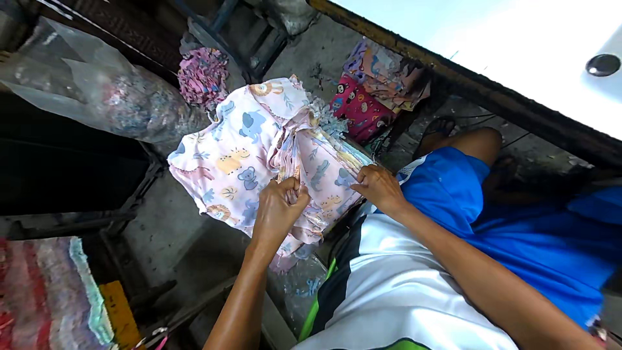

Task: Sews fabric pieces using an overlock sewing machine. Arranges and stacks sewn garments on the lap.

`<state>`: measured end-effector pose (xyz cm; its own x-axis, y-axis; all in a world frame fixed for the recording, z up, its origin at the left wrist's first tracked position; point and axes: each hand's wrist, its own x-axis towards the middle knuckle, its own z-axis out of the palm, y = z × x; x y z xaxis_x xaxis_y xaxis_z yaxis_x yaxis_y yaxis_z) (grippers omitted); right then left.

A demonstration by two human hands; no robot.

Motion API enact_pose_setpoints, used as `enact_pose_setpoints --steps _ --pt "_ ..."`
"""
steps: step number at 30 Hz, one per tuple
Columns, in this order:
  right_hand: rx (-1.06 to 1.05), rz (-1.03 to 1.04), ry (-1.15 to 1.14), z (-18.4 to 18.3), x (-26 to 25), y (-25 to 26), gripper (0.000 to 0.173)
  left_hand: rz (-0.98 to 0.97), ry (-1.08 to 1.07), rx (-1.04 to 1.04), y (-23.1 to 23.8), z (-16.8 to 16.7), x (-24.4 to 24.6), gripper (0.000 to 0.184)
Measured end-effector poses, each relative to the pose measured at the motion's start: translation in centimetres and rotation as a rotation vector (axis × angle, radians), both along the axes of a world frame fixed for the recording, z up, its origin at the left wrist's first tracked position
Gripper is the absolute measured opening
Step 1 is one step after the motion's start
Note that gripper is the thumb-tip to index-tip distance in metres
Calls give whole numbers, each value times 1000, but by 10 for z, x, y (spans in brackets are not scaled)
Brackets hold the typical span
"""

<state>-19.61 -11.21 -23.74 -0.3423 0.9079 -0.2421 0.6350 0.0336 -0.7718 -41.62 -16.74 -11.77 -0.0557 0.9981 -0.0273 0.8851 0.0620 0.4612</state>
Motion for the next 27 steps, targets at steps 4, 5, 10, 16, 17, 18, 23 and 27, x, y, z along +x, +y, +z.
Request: enact_pose_setpoints --steps 4,5,10,16,17,18,23,27 --pt "-61 -27 104 4 8 -4 25 -47 22 -16 -3 -9 9 15" --pt "-81 -26 133 7 9 -5 22 -79 41 -43 -3 -11 12 15" --pt "-219 65 368 30 11 -11 16 -112 135 -191 -1 -21 27 19" --pt "-392 267 702 50 -4 -24 15 26 27 -191 4 -24 37 45" --pt "-397 284 698 51 -5 -24 16 25 3 -165 5 -25 34 38" --pt "-392 299 687 51 -4 -24 16 22 -9 -154 5 -24 31 30" --pt "-137 249 506 37 9 -8 25 49 -59 -139 2 -8 10 26" --pt "126 23 246 13 15 4 18 100 -103 -105 -2 9 -2 25"
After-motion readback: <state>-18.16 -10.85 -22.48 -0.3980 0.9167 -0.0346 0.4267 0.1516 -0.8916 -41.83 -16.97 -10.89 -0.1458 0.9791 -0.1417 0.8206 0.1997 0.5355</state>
